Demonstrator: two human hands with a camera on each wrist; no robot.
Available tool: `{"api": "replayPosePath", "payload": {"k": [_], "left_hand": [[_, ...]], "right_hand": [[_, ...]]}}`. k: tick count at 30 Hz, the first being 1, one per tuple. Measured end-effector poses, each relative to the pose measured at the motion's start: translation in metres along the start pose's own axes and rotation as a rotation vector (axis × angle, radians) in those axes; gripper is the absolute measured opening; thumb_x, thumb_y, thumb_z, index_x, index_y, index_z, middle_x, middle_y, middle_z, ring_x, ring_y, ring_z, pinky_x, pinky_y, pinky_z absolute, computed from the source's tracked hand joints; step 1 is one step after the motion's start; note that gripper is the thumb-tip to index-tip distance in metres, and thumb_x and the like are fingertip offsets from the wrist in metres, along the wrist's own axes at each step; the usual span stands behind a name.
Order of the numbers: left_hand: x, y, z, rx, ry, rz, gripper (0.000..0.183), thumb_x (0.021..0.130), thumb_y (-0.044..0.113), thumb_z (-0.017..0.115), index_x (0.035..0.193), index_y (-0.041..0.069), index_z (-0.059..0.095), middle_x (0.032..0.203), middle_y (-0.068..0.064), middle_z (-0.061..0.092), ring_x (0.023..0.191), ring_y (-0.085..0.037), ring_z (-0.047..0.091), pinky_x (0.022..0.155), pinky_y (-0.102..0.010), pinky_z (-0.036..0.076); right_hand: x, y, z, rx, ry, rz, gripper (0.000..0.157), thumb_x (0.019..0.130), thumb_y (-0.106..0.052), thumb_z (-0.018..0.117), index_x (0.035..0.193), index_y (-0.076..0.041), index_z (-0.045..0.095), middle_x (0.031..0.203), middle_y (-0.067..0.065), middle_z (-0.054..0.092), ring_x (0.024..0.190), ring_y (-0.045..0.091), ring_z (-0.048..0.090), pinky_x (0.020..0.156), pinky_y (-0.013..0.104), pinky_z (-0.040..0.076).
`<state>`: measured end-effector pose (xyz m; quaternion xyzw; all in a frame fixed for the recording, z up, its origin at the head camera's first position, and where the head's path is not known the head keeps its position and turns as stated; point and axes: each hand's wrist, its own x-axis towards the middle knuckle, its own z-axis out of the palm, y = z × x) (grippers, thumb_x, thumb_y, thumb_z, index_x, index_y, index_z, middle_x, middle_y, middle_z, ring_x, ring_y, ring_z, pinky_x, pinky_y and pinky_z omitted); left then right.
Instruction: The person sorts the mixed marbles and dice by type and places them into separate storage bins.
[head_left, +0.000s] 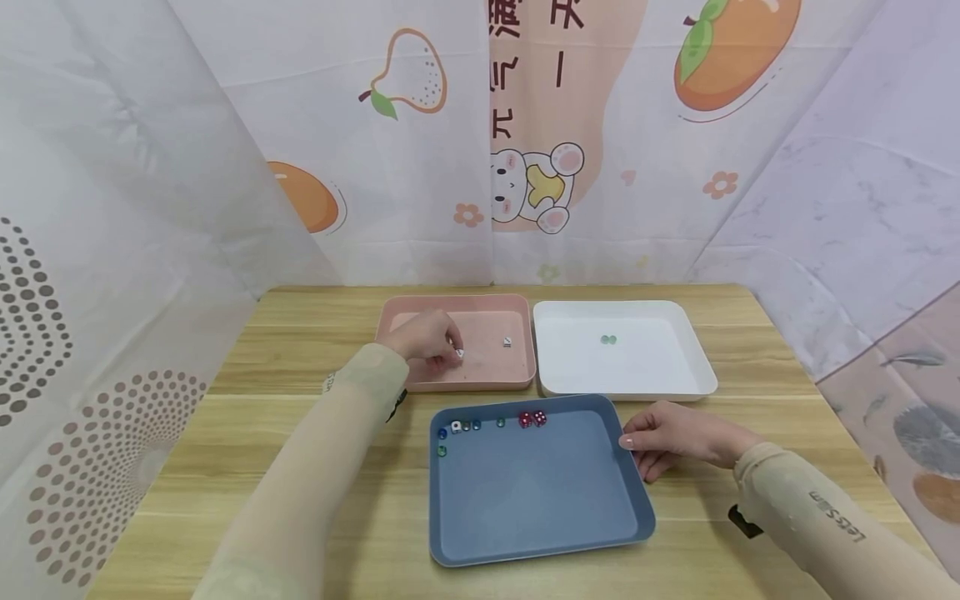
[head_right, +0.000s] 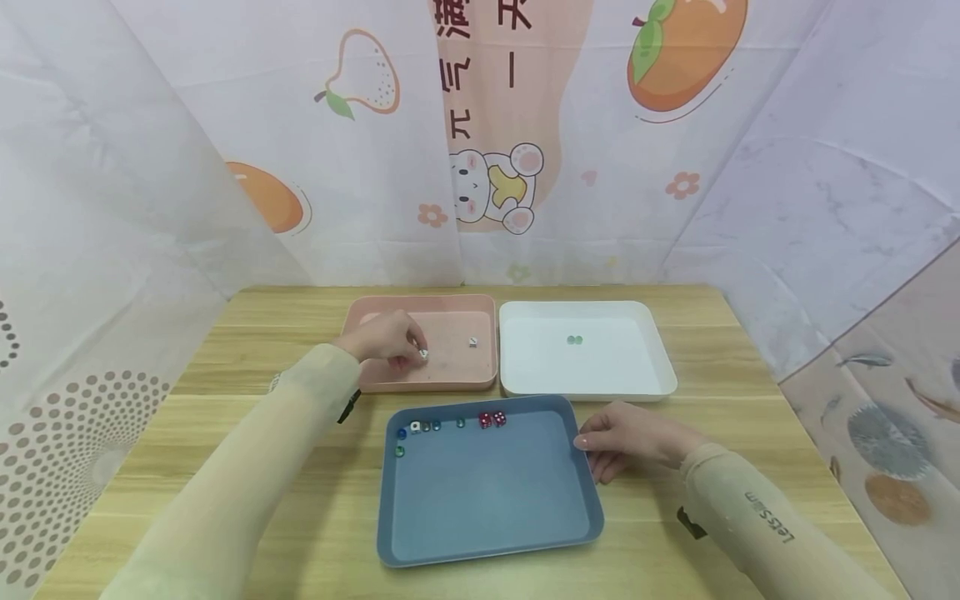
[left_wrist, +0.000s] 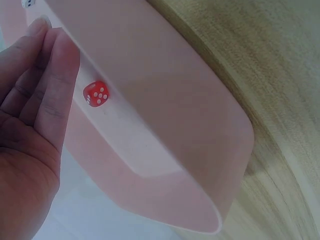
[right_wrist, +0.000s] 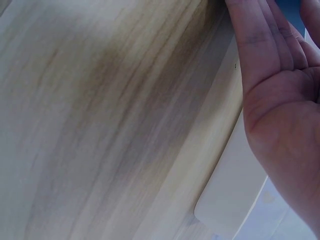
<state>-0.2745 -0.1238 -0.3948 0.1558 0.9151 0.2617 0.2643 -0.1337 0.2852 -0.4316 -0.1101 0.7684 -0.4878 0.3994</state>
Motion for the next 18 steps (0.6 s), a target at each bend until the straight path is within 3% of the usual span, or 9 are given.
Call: {"api": "replayPosePath", "payload": {"k": [6,18], "left_hand": [[0.0017,-0.0019,0.0013,0.003,0.013,-0.011,0.003,0.09,0.008,0.078,0.092,0.01,0.08,0.086,-0.005,0.073,0.069,-0.021,0.067,0.066,-0.03,0.061],[0.0061,-0.0089,0.0029,0.04,0.004,-0.011,0.003,0.091,0.006,0.077,0.088,0.007,0.078,0.075,-0.005,0.071,0.061,-0.017,0.063,0.059,-0.026,0.056]], "right_hand": [[0.0001,0.0003,-0.0001,0.001,-0.002,-0.004,0.029,0.103,-0.024,0.063,0.094,0.004,0.068,0.082,0.014,0.07,0.076,0.024,0.07,0.073,0.043,0.065],[-0.0003,0.0009,0.0002,0.008,0.005,-0.003,0.028,0.103,-0.022,0.064,0.094,0.004,0.068,0.081,0.014,0.07,0.075,0.024,0.07,0.073,0.044,0.065]]}}
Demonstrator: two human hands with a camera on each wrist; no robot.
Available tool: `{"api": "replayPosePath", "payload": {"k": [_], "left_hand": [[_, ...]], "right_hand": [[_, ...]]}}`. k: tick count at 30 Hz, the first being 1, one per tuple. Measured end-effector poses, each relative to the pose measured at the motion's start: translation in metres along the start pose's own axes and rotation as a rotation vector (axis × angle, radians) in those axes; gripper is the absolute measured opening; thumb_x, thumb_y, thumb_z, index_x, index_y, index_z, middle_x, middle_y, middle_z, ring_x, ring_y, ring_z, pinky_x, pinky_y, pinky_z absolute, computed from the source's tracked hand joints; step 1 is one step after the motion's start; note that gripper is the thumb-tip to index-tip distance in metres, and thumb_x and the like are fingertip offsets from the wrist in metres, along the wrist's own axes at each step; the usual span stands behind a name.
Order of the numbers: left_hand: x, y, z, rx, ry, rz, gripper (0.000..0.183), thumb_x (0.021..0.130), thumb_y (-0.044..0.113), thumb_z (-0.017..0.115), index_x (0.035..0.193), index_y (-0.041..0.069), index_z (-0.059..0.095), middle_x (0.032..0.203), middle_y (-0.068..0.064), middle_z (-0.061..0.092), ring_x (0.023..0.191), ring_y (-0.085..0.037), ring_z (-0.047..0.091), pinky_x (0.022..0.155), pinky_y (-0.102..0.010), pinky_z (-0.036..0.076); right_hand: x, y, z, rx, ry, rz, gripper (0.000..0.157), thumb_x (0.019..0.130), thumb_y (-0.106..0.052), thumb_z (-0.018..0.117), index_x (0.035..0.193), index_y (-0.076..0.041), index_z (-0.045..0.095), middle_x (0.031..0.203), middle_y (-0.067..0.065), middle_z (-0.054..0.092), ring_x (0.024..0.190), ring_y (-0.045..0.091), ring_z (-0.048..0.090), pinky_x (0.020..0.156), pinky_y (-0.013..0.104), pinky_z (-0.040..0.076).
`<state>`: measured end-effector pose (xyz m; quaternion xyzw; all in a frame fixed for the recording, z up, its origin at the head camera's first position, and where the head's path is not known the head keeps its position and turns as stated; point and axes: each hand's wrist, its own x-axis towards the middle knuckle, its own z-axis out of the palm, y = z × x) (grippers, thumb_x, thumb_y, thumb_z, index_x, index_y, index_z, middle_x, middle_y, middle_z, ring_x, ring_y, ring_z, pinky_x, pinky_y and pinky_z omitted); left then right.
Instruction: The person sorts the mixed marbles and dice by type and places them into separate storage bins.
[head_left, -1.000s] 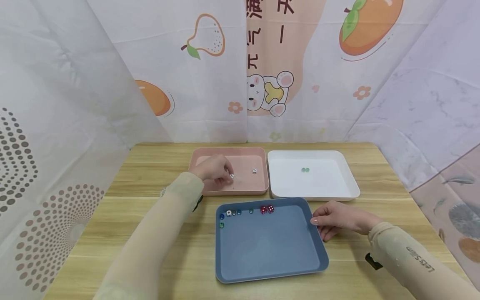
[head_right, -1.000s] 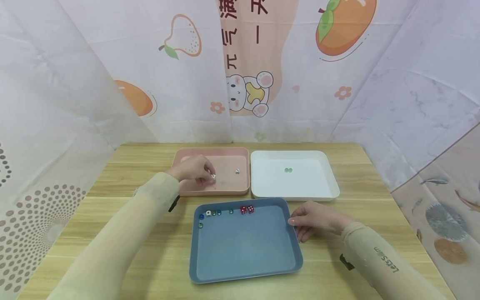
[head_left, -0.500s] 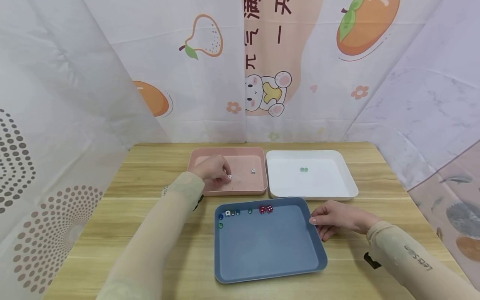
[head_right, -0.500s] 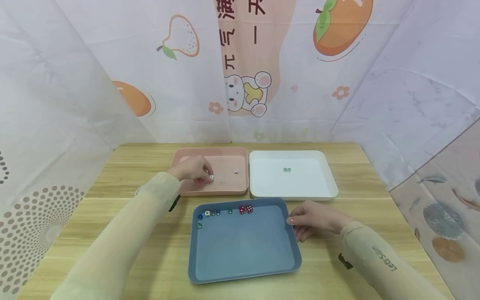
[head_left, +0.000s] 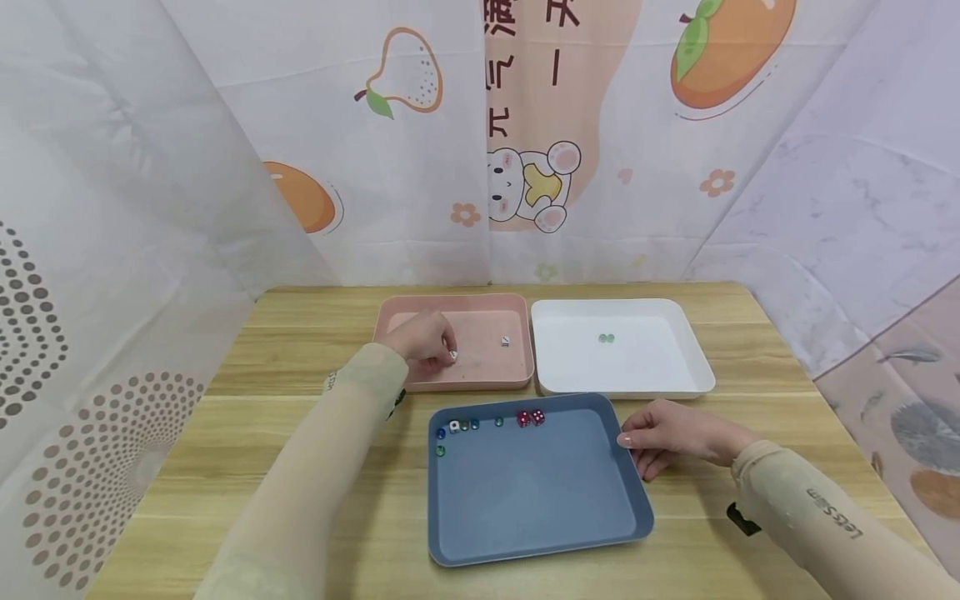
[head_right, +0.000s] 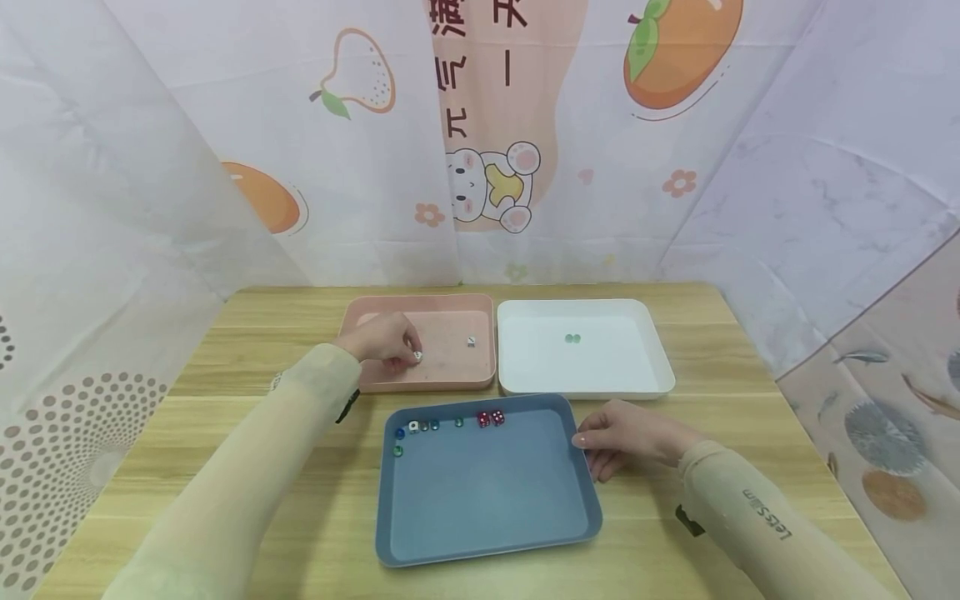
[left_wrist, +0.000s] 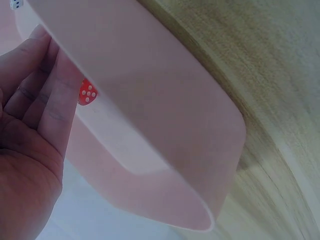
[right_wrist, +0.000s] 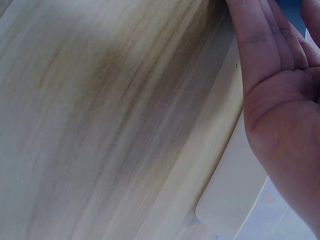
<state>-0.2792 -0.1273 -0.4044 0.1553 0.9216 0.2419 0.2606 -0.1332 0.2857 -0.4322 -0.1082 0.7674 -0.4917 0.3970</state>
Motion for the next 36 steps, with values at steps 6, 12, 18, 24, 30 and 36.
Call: {"api": "replayPosePath", "payload": {"k": [6,12,18,24,30,36], "left_hand": [[0.0009,-0.0024,0.0003,0.001,-0.002,-0.012,0.006,0.09,0.004,0.077,0.085,0.008,0.077,0.075,-0.005,0.07,0.06,-0.017,0.064,0.059,-0.026,0.057],[-0.0024,0.0001,-0.0002,-0.001,-0.002,-0.023,0.005,0.091,0.004,0.075,0.089,0.007,0.078,0.079,-0.005,0.071,0.063,-0.019,0.065,0.062,-0.027,0.059],[-0.0015,0.0009,-0.0009,0.013,-0.009,-0.031,0.004,0.089,0.003,0.076,0.091,0.006,0.078,0.078,-0.005,0.07,0.062,-0.018,0.064,0.06,-0.027,0.058],[0.0007,-0.0021,0.0006,0.012,-0.011,-0.02,0.004,0.088,0.003,0.077,0.092,0.005,0.077,0.078,-0.005,0.07,0.061,-0.017,0.065,0.059,-0.026,0.058],[-0.0024,-0.0016,0.0,0.0,-0.001,0.001,0.004,0.089,0.001,0.075,0.092,0.004,0.076,0.08,-0.006,0.069,0.062,-0.018,0.066,0.06,-0.027,0.059],[-0.0077,0.0016,-0.002,-0.01,-0.003,-0.007,0.004,0.09,0.004,0.075,0.093,0.006,0.076,0.085,-0.007,0.07,0.065,-0.02,0.066,0.063,-0.028,0.06]], "right_hand": [[0.0003,-0.0007,0.0001,-0.003,0.002,0.006,0.028,0.103,-0.022,0.064,0.095,0.004,0.068,0.081,0.014,0.07,0.075,0.024,0.07,0.073,0.043,0.065],[-0.0007,-0.0017,0.0006,-0.001,-0.003,0.0,0.028,0.103,-0.022,0.064,0.094,0.004,0.068,0.081,0.014,0.07,0.075,0.024,0.07,0.073,0.043,0.065],[-0.0016,-0.0026,0.001,-0.001,-0.003,-0.006,0.028,0.103,-0.022,0.064,0.095,0.004,0.068,0.081,0.014,0.07,0.075,0.024,0.07,0.072,0.043,0.065],[-0.002,-0.0032,0.0013,-0.007,-0.002,-0.008,0.028,0.102,-0.022,0.064,0.095,0.004,0.068,0.081,0.014,0.07,0.075,0.024,0.07,0.072,0.042,0.065],[-0.0022,-0.0038,0.0012,-0.003,-0.006,-0.008,0.028,0.102,-0.022,0.064,0.094,0.004,0.067,0.081,0.014,0.07,0.075,0.024,0.07,0.072,0.042,0.065],[-0.0017,-0.0036,0.001,-0.011,-0.003,-0.002,0.028,0.102,-0.023,0.064,0.096,0.004,0.068,0.082,0.014,0.07,0.075,0.024,0.07,0.072,0.042,0.065]]}}
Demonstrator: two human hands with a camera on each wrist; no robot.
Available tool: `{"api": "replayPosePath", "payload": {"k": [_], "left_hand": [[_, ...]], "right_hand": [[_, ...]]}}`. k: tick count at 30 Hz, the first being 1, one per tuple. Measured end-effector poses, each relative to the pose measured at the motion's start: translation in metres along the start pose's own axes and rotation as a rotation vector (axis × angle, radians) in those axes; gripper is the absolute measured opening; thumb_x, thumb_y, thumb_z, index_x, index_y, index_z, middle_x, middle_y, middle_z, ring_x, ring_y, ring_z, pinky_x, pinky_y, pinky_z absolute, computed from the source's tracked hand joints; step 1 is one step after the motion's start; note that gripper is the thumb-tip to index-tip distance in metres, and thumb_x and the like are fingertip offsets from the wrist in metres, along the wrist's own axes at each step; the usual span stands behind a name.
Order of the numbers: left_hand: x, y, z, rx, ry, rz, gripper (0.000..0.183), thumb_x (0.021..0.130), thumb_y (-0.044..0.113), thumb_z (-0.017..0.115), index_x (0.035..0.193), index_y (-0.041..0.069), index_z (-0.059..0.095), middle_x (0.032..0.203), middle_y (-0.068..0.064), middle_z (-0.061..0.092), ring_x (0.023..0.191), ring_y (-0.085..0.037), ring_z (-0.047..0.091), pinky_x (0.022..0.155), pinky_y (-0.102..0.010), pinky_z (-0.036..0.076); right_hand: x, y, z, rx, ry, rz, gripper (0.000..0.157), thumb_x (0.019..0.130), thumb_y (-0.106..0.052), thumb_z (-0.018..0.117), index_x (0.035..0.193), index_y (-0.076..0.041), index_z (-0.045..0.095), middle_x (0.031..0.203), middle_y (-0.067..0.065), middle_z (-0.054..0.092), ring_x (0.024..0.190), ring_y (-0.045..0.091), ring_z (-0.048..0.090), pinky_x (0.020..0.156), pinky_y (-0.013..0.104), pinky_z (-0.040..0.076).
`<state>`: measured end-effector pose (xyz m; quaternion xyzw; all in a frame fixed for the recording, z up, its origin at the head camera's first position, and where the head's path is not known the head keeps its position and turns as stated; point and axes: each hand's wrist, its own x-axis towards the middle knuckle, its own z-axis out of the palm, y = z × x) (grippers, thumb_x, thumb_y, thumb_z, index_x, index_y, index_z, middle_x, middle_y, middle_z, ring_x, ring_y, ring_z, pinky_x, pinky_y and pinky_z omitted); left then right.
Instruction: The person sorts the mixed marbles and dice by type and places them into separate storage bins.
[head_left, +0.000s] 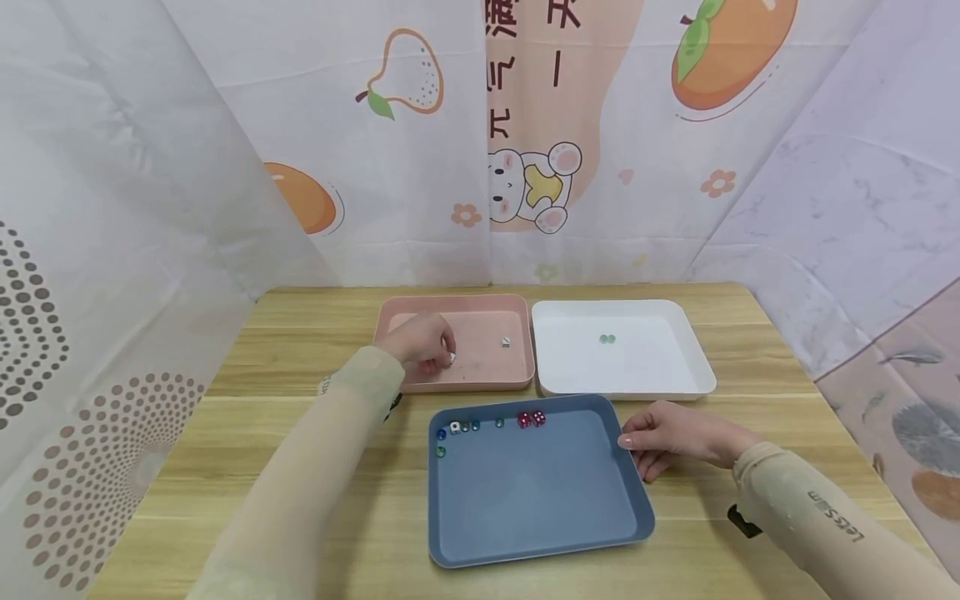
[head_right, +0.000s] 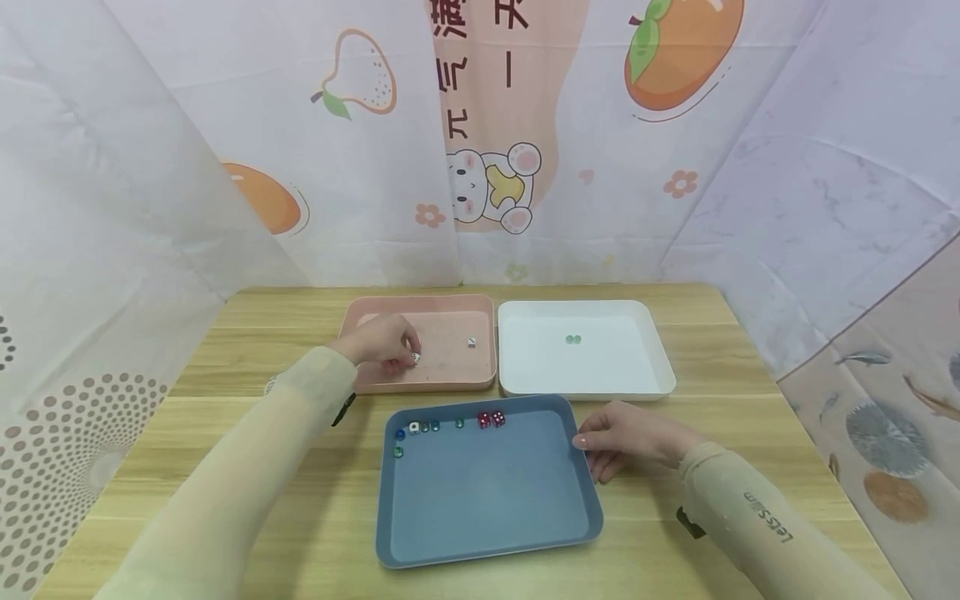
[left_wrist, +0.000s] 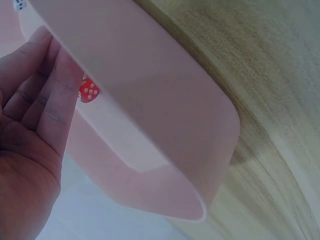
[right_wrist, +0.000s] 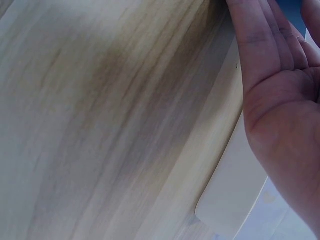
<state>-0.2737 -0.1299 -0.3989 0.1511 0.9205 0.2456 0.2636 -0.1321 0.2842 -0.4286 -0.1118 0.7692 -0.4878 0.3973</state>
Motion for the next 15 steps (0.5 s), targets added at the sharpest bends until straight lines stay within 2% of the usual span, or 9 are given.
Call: {"api": "replayPosePath", "payload": {"k": [6,15], "left_hand": [[-0.008,0.003,-0.003,0.029,0.007,0.024,0.009,0.09,0.005,0.076,0.098,0.005,0.075,0.089,-0.007,0.071,0.067,-0.02,0.069,0.064,-0.029,0.061],[-0.02,0.004,-0.007,0.023,0.016,0.084,0.012,0.092,0.006,0.075,0.104,0.003,0.076,0.083,-0.008,0.07,0.066,-0.021,0.07,0.064,-0.03,0.062]], "right_hand": [[0.0,0.0,0.001,0.01,-0.003,-0.005,0.029,0.102,-0.023,0.064,0.095,0.004,0.067,0.081,0.014,0.07,0.075,0.024,0.07,0.072,0.042,0.065],[0.0,0.0,0.001,0.004,0.004,-0.003,0.028,0.103,-0.023,0.064,0.095,0.004,0.067,0.081,0.014,0.07,0.075,0.023,0.07,0.071,0.042,0.065]]}}
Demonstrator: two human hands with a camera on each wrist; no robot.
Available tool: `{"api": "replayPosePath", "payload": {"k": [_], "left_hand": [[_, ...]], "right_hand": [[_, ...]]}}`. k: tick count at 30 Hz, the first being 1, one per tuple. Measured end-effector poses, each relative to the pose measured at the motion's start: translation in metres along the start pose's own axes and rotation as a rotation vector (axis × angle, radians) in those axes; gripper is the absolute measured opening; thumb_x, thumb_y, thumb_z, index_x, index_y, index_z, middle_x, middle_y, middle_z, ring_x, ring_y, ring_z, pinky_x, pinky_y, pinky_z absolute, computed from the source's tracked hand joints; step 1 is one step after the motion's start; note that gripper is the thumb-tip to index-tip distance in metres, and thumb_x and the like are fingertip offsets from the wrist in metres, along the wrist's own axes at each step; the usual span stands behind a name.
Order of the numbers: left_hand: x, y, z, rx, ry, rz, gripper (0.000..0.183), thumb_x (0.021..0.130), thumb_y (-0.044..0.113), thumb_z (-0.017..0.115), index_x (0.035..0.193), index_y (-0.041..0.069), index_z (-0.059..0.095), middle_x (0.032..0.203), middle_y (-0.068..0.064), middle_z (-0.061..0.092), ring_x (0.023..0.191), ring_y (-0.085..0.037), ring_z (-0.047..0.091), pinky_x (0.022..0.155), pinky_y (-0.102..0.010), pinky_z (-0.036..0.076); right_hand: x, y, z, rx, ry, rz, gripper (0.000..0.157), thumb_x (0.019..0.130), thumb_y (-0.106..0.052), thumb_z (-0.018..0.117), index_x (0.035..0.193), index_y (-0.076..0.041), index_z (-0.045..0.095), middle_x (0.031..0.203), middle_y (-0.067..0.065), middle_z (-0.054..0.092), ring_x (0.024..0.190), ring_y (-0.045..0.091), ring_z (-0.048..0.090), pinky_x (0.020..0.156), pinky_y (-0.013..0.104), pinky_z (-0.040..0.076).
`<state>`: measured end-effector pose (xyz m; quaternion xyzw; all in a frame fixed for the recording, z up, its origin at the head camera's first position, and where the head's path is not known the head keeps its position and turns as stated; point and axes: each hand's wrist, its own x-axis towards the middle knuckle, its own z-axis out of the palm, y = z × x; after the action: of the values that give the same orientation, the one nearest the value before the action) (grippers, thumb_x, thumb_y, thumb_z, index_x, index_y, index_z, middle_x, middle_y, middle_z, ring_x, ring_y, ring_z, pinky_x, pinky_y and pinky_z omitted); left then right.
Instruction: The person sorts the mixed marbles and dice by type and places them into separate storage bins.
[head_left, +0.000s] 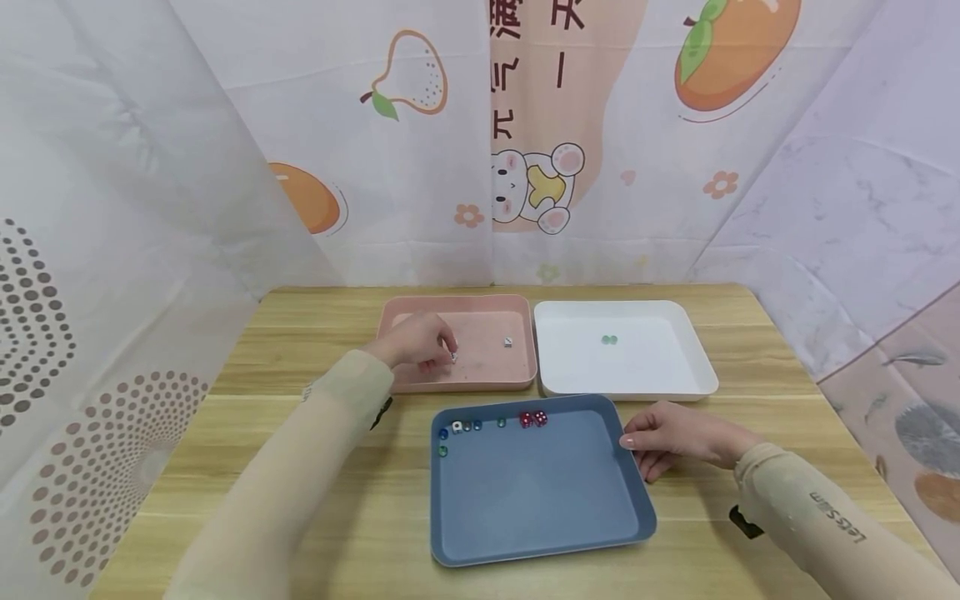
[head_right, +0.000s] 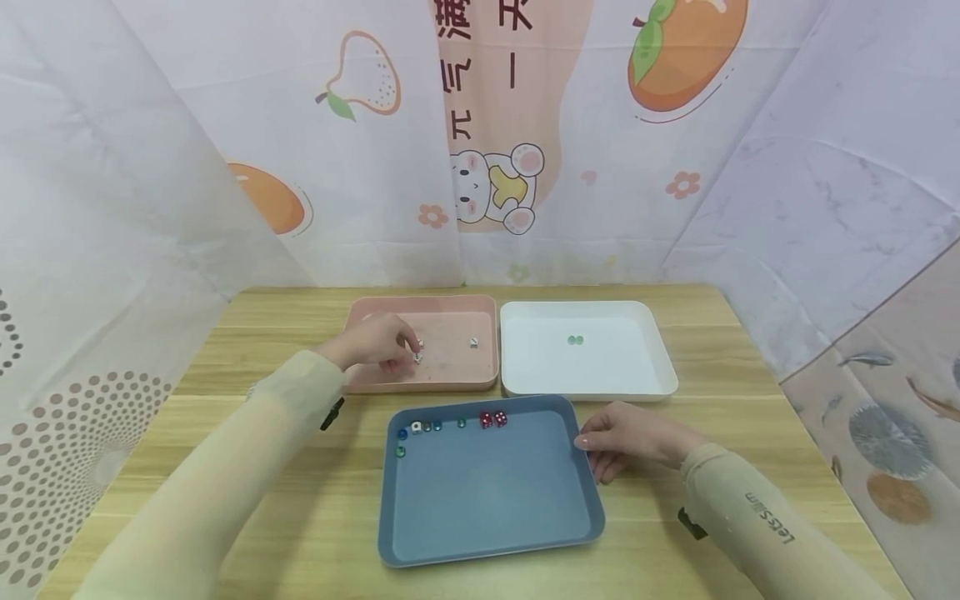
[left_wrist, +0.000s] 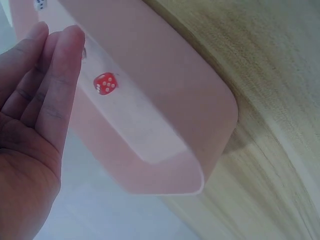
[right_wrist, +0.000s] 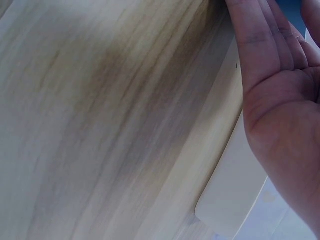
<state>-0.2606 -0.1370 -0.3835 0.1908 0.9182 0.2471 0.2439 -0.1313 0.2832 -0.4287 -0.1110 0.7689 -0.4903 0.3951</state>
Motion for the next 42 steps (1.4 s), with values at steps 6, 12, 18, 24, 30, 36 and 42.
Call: {"api": "replayPosePath", "payload": {"k": [6,12,18,24,30,36,42], "left_hand": [[-0.006,0.004,0.001,-0.027,0.005,0.019,0.012,0.092,0.006,0.076,0.103,0.002,0.076,0.08,-0.007,0.069,0.064,-0.02,0.068,0.062,-0.03,0.062],[-0.013,0.012,0.003,-0.002,0.011,0.049,0.013,0.092,0.01,0.077,0.103,0.005,0.077,0.081,-0.004,0.07,0.066,-0.02,0.069,0.064,-0.029,0.061],[-0.018,0.023,0.007,0.009,-0.006,0.091,0.015,0.091,0.01,0.078,0.104,0.004,0.077,0.08,-0.004,0.071,0.065,-0.018,0.07,0.064,-0.027,0.061],[-0.023,0.031,0.012,0.04,-0.039,0.111,0.015,0.092,0.008,0.075,0.106,0.005,0.077,0.083,-0.007,0.074,0.068,-0.019,0.071,0.066,-0.026,0.06],[-0.027,0.033,0.018,-0.008,-0.042,0.126,0.012,0.093,0.008,0.074,0.103,0.008,0.079,0.087,-0.002,0.073,0.064,-0.018,0.07,0.065,-0.028,0.061],[-0.031,0.035,0.024,-0.029,-0.068,0.152,0.011,0.091,0.007,0.077,0.101,0.005,0.08,0.083,-0.003,0.074,0.062,-0.019,0.071,0.063,-0.028,0.061],[-0.036,0.037,0.03,-0.049,-0.096,0.132,0.012,0.09,0.007,0.078,0.102,0.004,0.08,0.087,-0.001,0.073,0.064,-0.018,0.071,0.064,-0.031,0.063]], "right_hand": [[-0.001,0.0,0.0,0.001,0.003,0.004,0.028,0.102,-0.023,0.064,0.096,0.004,0.068,0.081,0.014,0.07,0.075,0.023,0.07,0.072,0.041,0.065],[0.0,0.001,-0.001,0.001,0.002,0.006,0.029,0.102,-0.024,0.064,0.096,0.004,0.068,0.081,0.014,0.071,0.075,0.023,0.071,0.073,0.041,0.065],[0.0,0.002,-0.002,0.008,0.0,0.006,0.029,0.103,-0.024,0.064,0.095,0.004,0.067,0.081,0.014,0.07,0.076,0.024,0.071,0.073,0.042,0.065],[0.001,0.004,-0.002,0.005,-0.001,0.0,0.028,0.103,-0.023,0.063,0.095,0.004,0.067,0.081,0.014,0.07,0.075,0.024,0.07,0.072,0.042,0.065],[0.001,0.004,-0.002,0.006,-0.003,-0.003,0.028,0.103,-0.023,0.064,0.095,0.004,0.067,0.081,0.013,0.07,0.075,0.023,0.07,0.072,0.042,0.065],[0.001,0.005,-0.003,0.009,-0.005,-0.002,0.028,0.103,-0.024,0.064,0.096,0.004,0.067,0.081,0.014,0.07,0.075,0.023,0.07,0.073,0.042,0.065],[0.001,0.005,-0.002,0.015,-0.009,-0.003,0.029,0.103,-0.024,0.064,0.095,0.004,0.067,0.081,0.014,0.07,0.075,0.023,0.07,0.072,0.042,0.065]]}}
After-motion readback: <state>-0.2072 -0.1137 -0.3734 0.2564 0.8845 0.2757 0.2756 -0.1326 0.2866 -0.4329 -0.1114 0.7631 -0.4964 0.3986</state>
